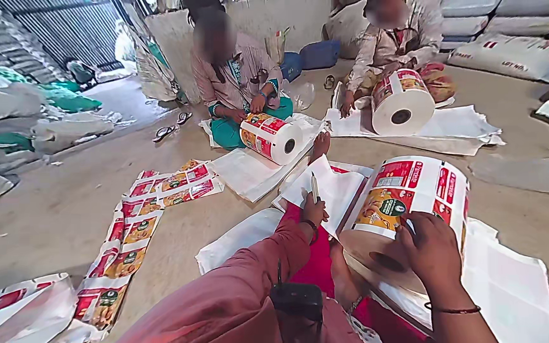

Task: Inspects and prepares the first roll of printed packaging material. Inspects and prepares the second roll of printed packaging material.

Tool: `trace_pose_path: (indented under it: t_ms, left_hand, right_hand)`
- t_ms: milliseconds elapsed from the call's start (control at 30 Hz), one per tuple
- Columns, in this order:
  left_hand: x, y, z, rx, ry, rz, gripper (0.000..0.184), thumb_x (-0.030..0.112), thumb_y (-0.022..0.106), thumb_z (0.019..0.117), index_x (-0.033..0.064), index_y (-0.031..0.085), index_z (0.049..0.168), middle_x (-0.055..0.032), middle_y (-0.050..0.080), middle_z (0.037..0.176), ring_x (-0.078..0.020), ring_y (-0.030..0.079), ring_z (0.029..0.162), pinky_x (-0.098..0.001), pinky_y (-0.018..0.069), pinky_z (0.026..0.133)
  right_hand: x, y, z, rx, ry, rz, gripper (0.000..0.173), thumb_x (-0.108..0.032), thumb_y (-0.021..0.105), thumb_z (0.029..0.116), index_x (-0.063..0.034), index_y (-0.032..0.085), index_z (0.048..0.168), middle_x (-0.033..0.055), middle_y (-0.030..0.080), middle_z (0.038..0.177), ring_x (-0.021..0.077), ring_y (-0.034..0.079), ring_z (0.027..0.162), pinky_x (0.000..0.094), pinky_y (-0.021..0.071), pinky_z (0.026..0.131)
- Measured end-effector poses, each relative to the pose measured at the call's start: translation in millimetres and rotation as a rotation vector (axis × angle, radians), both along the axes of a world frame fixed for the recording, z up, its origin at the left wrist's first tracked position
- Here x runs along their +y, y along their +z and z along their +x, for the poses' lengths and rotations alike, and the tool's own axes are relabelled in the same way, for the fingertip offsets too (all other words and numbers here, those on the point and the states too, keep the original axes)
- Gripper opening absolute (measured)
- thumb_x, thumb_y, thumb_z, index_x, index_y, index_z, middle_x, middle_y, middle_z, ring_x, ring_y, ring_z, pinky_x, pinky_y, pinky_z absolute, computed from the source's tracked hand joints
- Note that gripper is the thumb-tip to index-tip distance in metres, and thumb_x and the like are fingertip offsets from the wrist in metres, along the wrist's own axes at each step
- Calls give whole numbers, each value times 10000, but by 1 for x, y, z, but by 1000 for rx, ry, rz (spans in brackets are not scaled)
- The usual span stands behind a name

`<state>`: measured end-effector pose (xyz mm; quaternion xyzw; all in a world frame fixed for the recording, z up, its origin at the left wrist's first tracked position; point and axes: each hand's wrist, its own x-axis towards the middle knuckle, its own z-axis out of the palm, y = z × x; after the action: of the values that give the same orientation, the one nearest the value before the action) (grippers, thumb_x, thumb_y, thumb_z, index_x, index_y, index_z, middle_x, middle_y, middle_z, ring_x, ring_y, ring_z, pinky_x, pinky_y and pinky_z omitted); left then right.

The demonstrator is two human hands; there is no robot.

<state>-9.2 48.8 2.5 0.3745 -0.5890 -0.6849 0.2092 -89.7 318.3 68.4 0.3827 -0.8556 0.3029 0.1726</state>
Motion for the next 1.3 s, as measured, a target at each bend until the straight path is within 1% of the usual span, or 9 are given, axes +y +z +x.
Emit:
trace_pose_path:
  t_ms: [100, 367, 533, 667, 733, 867, 933, 1100, 1300]
  left_hand:
    - [0, -1, 0, 0, -1, 5, 582, 122, 444, 1084, 73, 184, 1603, -149, 597, 919, -163, 585, 502, -312, 556, 488]
    - [-1, -2, 0, 10, -4, -3, 577, 114, 448, 1079, 58, 193, 1593, -150, 597, 924, -163, 590, 505, -311, 559, 488]
    - [-1, -3, 0, 13, -3, 4, 582, 112, 445, 1079, 67, 184, 1598, -152, 595, 940, -163, 592, 509, -311, 560, 490]
    - [1, -3, 2, 9, -13, -30, 572, 128, 444, 1081, 49, 198, 1592, -156, 607, 940, -169, 606, 529, -323, 570, 515]
    - [1, -3, 2, 7, -13, -30, 570, 127, 446, 1080, 51, 205, 1590, -158, 607, 952, -169, 606, 532, -322, 571, 516]
    - [1, -4, 0, 14, 0, -21, 558, 119, 452, 1078, 50, 217, 1579, -146, 598, 922, -164, 597, 516, -315, 566, 500]
    - [0, -3, 0, 10, -5, -22, 563, 123, 450, 1081, 49, 203, 1582, -144, 597, 916, -164, 600, 522, -315, 567, 506]
    - [1, -1, 1, -1, -7, -17, 565, 124, 442, 1085, 51, 193, 1587, -144, 602, 922, -159, 599, 521, -309, 563, 507]
    - [2, -2, 1, 19, 2, -4, 553, 107, 448, 1079, 56, 217, 1578, -150, 598, 931, -161, 591, 510, -304, 556, 491]
  right_hand:
    - [0, 0, 0, 2, 1, 4, 423, -360, 509, 982, -49, 696, 1200, 214, 649, 1285, 439, 585, 1245, 619, 434, 1051]
    - [1, -1, 0, 8, 6, -9, 417, -356, 511, 977, -51, 698, 1192, 214, 653, 1271, 435, 589, 1235, 611, 440, 1043]
    - [0, -2, 0, 4, 6, -4, 430, -368, 505, 980, -55, 696, 1205, 206, 651, 1286, 430, 587, 1241, 608, 437, 1048]
    - [1, -4, -2, 17, 11, -3, 452, -389, 476, 991, -53, 692, 1203, 206, 649, 1287, 429, 583, 1249, 601, 425, 1067]
    - [1, -4, -2, 22, 12, -2, 451, -388, 475, 989, -55, 692, 1204, 206, 651, 1282, 430, 585, 1245, 603, 429, 1060]
    - [1, -4, -2, 13, 7, 7, 440, -389, 488, 993, -67, 693, 1212, 199, 648, 1291, 422, 581, 1252, 604, 430, 1062]
    - [1, -4, -2, 13, 7, 0, 446, -388, 484, 992, -60, 692, 1211, 208, 649, 1284, 428, 585, 1244, 606, 434, 1054]
    - [1, -3, -1, 18, 8, 2, 453, -389, 474, 994, -52, 694, 1203, 209, 650, 1282, 433, 587, 1239, 608, 434, 1051]
    - [1, -2, -1, 9, 5, 2, 447, -394, 482, 995, -63, 696, 1205, 203, 649, 1287, 429, 584, 1245, 601, 435, 1056]
